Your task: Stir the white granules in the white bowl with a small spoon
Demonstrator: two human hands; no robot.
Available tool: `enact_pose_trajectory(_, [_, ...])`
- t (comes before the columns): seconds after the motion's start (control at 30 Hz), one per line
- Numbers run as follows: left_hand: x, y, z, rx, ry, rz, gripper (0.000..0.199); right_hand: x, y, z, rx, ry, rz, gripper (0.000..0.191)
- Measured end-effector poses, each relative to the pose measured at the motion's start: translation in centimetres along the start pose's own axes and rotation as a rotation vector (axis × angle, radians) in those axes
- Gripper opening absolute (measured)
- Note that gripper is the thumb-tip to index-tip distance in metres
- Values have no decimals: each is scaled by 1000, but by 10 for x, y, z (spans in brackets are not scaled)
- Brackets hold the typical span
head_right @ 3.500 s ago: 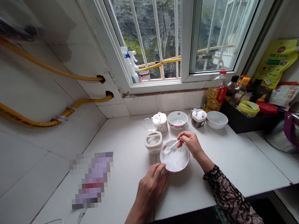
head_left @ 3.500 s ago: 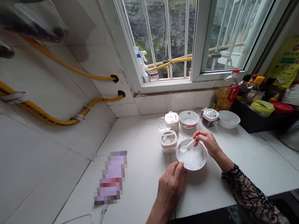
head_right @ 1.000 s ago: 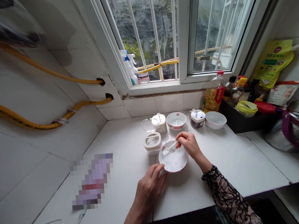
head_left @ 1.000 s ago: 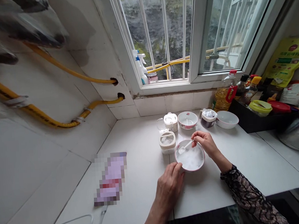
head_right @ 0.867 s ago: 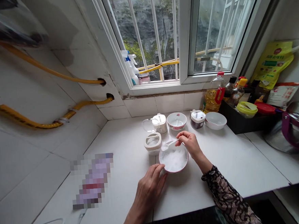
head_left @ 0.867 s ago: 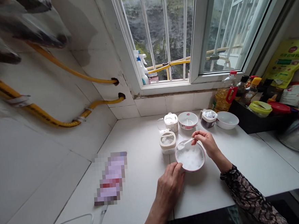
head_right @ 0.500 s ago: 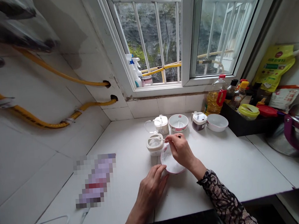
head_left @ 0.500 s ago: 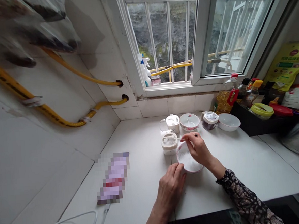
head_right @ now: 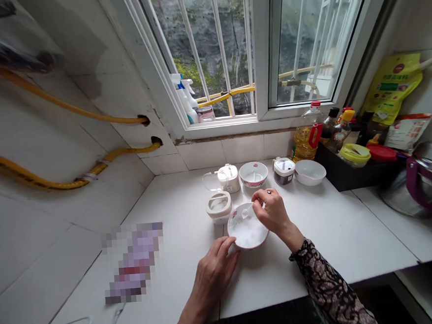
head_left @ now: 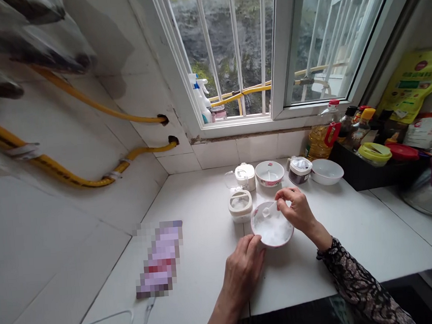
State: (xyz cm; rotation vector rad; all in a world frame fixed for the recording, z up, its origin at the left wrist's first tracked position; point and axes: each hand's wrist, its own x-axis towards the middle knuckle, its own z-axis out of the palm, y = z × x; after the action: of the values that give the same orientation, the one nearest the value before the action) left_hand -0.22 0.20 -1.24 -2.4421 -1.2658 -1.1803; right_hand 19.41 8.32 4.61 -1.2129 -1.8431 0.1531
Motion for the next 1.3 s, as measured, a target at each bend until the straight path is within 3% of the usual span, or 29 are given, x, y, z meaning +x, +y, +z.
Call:
enact_pose_trajectory(0.17, [-1, 0, 1, -7, -8, -4, 19, -2, -3, 10, 0, -178, 37, 16])
enact_pose_trajectory(0.43, [0, 1, 0, -11, -12, 1, 19, 2, -1, 6, 301, -167, 330, 15])
enact_pose_trajectory(0.57, [0, 1, 0, -4, 3, 1, 19, 3, 0, 6, 358, -156, 392, 14])
enact_pose_trajectory(0.7, [1, 1, 0, 3, 17, 4, 18, 3, 0, 7, 363, -162, 391, 14])
enact_pose_trajectory(0.9, [1, 1, 0, -6, 12, 3, 18, 3, -3, 6, 128, -127, 213, 15])
enact_pose_trajectory(1.3, [2, 1, -1, -7, 2, -3, 19, -1, -6, 11, 149, -173, 174, 18])
